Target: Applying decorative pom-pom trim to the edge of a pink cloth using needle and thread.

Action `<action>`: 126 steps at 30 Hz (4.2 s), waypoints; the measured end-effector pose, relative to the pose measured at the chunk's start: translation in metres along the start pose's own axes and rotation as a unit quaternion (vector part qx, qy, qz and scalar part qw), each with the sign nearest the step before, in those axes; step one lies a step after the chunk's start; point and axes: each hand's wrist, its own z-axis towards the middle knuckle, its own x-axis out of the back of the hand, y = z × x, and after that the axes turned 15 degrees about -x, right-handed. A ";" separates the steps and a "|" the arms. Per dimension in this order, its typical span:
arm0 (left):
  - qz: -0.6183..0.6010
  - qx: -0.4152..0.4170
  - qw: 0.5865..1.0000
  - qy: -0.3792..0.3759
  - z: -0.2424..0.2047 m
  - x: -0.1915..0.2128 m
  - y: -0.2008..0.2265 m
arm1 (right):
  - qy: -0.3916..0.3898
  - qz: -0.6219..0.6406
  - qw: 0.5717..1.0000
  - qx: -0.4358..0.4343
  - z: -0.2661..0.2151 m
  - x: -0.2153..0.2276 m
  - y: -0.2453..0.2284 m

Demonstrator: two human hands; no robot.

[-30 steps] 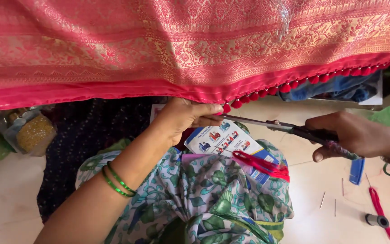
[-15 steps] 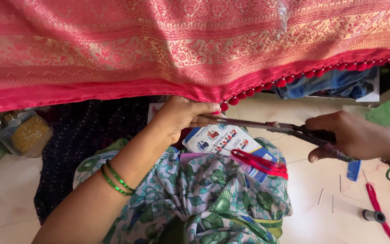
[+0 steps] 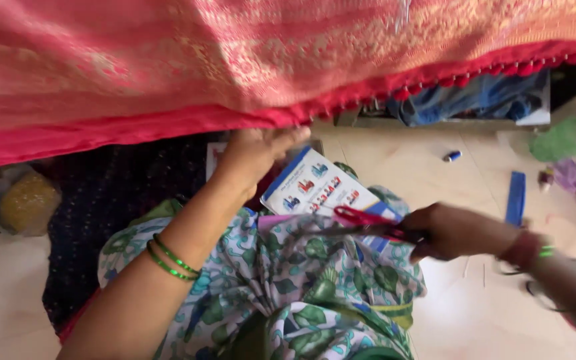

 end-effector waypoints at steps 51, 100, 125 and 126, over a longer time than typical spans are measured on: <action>0.313 -0.332 0.875 -0.160 -0.055 0.008 -0.054 | 0.389 0.458 0.773 0.203 0.047 0.038 -0.168; -0.285 -0.065 0.954 0.068 -0.037 0.000 -0.027 | 0.411 0.307 0.857 0.042 0.126 -0.002 -0.112; -0.177 -0.184 0.967 0.013 -0.067 -0.011 0.008 | 0.234 0.535 0.788 0.192 0.089 0.001 -0.142; -0.154 -0.147 0.977 0.022 -0.066 -0.011 0.006 | 0.240 0.550 0.780 0.176 0.089 -0.001 -0.145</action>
